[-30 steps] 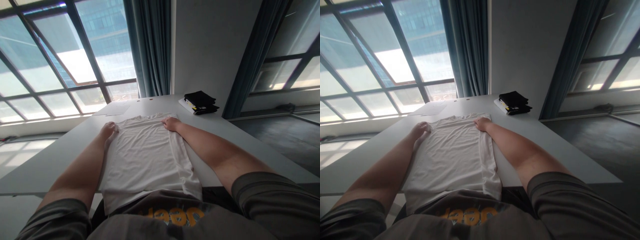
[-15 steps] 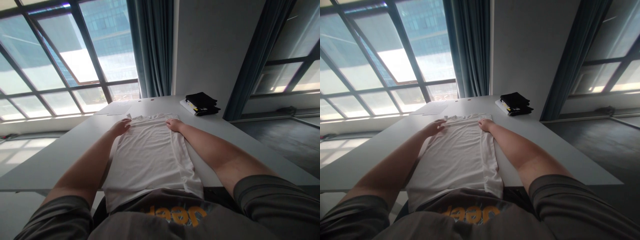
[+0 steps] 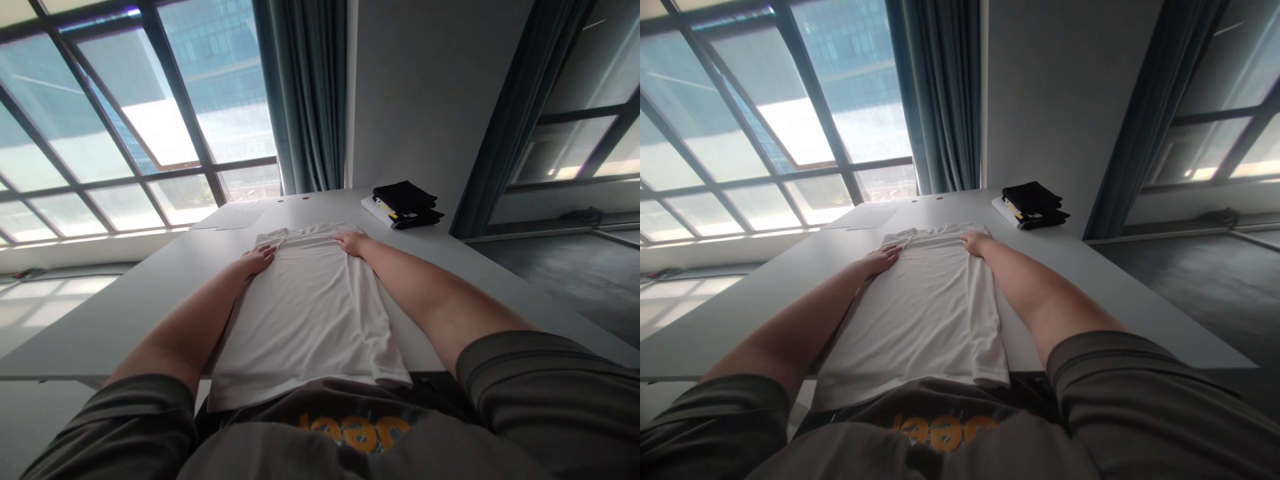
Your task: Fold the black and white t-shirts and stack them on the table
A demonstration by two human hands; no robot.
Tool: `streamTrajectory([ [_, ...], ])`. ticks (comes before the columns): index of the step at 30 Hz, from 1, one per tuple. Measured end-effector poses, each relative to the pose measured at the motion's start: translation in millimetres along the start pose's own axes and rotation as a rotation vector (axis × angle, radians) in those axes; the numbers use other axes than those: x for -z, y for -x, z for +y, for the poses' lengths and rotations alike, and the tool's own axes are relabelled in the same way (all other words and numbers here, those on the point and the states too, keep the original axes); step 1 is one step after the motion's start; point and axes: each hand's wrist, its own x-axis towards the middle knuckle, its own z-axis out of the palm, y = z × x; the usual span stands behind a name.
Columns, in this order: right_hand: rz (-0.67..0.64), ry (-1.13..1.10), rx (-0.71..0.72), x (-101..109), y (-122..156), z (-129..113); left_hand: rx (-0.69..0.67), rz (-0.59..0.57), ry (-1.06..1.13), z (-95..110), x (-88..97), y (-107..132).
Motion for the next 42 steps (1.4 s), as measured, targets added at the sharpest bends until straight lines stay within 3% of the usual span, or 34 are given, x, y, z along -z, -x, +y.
streamTrajectory([
  [5, 0.202, 0.185, -0.090, 12, 7, 0, 0.100, 0.129, 0.044, 4, 2.5, -5],
  [11, -0.061, 0.006, -0.176, 17, 25, 6, 0.048, 0.072, 0.109, -15, 1.3, 14],
  [15, -0.060, 0.033, -0.063, 24, 52, 8, 0.082, 0.086, 0.080, -14, 9.8, 42],
  [18, -0.010, 0.016, 0.146, 34, 90, -1, -0.083, 0.105, 0.073, 7, 19.2, 91],
  [21, 0.050, -0.086, 0.524, 51, 146, -18, -0.350, 0.052, 0.174, 35, 25.4, 165],
  [23, -0.041, -0.180, 0.705, 66, 189, -31, -0.477, 0.041, 0.250, 50, 26.7, 219],
  [25, -0.163, -0.218, 0.784, 81, 229, -41, -0.559, 0.017, 0.333, 56, 25.8, 264],
  [28, -0.252, -0.248, 0.708, 98, 273, -47, -0.577, 0.031, 0.441, 51, 21.6, 307],
  [34, -0.311, -0.277, 0.543, 106, 310, -41, -0.525, 0.050, 0.504, 32, 19.3, 325],
  [42, -0.427, -0.231, 0.497, 124, 312, -23, -0.379, 0.049, 0.663, 28, 25.5, 333],
])
